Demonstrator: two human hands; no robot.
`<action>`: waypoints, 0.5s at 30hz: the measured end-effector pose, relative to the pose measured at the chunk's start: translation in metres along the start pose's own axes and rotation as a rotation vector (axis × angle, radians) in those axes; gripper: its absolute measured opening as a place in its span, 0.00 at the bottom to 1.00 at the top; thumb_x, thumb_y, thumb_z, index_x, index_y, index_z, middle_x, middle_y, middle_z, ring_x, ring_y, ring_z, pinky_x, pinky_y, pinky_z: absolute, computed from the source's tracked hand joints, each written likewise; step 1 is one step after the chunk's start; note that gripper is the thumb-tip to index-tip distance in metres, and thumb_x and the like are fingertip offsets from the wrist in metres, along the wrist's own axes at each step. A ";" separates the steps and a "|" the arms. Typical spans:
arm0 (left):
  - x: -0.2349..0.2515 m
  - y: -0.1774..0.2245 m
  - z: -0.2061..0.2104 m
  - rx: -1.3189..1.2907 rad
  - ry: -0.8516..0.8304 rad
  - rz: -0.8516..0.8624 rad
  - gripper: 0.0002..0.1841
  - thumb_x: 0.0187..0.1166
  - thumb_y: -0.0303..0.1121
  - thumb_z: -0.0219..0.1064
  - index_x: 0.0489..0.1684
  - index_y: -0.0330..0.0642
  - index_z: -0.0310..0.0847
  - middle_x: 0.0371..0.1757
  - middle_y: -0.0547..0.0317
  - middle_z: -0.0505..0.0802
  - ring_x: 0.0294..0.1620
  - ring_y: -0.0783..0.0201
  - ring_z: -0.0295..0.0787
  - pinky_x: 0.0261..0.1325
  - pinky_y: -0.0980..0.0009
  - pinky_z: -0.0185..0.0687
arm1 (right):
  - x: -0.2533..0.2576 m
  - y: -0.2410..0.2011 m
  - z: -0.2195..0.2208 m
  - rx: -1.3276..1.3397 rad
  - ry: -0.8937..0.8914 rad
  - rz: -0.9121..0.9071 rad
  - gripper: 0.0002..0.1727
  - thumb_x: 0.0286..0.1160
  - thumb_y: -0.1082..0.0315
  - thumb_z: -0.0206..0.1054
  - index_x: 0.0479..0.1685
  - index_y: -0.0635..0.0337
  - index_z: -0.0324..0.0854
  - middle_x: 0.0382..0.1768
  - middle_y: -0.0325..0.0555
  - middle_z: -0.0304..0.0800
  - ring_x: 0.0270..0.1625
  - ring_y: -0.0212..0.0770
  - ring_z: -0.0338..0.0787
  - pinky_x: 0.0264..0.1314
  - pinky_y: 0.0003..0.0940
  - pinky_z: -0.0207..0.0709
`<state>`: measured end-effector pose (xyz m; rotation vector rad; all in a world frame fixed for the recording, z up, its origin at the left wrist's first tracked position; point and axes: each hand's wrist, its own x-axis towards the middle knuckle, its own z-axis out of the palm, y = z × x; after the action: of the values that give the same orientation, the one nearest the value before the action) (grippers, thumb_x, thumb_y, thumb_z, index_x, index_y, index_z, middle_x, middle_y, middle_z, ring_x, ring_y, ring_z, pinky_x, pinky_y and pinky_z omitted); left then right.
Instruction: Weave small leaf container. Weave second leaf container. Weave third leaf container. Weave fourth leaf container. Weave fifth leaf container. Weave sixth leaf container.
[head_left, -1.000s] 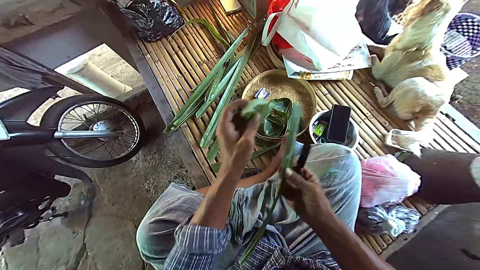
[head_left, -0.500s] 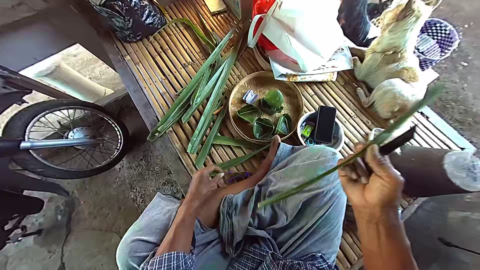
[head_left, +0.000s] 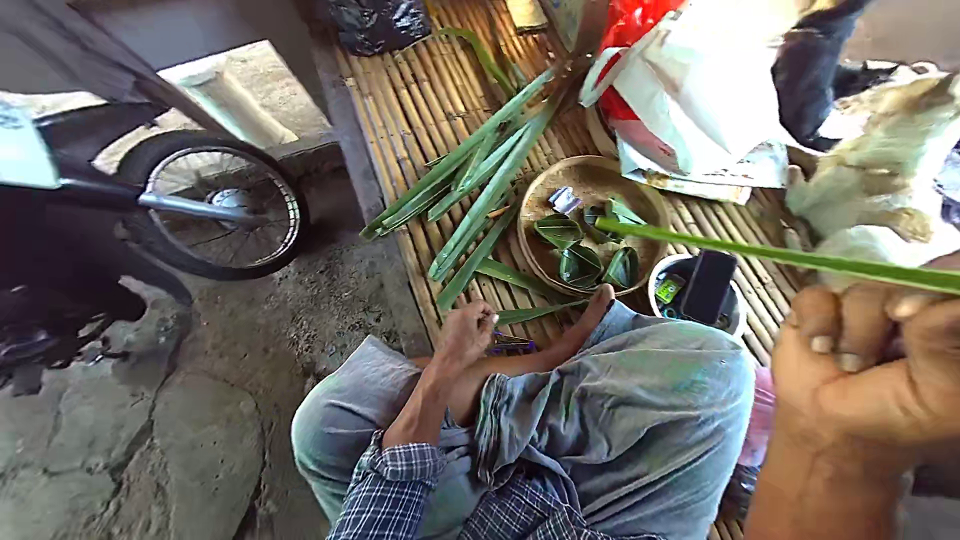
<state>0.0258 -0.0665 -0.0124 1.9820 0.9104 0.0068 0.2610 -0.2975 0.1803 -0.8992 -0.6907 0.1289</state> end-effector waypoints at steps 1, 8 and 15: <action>-0.001 0.000 0.001 -0.003 -0.012 0.010 0.15 0.86 0.40 0.61 0.56 0.40 0.87 0.42 0.52 0.94 0.42 0.59 0.93 0.54 0.55 0.89 | -0.003 0.010 0.009 -0.044 -0.063 0.005 0.02 0.80 0.66 0.69 0.44 0.50 0.83 0.19 0.29 0.75 0.17 0.28 0.72 0.23 0.24 0.73; 0.004 -0.004 0.001 -0.006 -0.082 0.031 0.14 0.85 0.38 0.60 0.57 0.41 0.86 0.40 0.54 0.93 0.39 0.61 0.90 0.51 0.58 0.87 | 0.014 0.099 0.070 -0.439 -0.497 -0.249 0.10 0.76 0.73 0.71 0.52 0.58 0.90 0.52 0.43 0.87 0.46 0.34 0.88 0.45 0.28 0.87; -0.003 -0.002 -0.008 0.089 -0.038 -0.071 0.13 0.80 0.36 0.64 0.56 0.43 0.87 0.41 0.50 0.92 0.43 0.53 0.90 0.53 0.50 0.85 | -0.012 0.213 0.084 -1.098 -0.740 0.043 0.19 0.78 0.71 0.67 0.67 0.52 0.89 0.55 0.50 0.93 0.53 0.47 0.93 0.57 0.50 0.88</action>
<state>0.0196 -0.0616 -0.0083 2.0235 0.9707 -0.1127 0.2388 -0.1109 0.0492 -1.9588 -1.4873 0.1161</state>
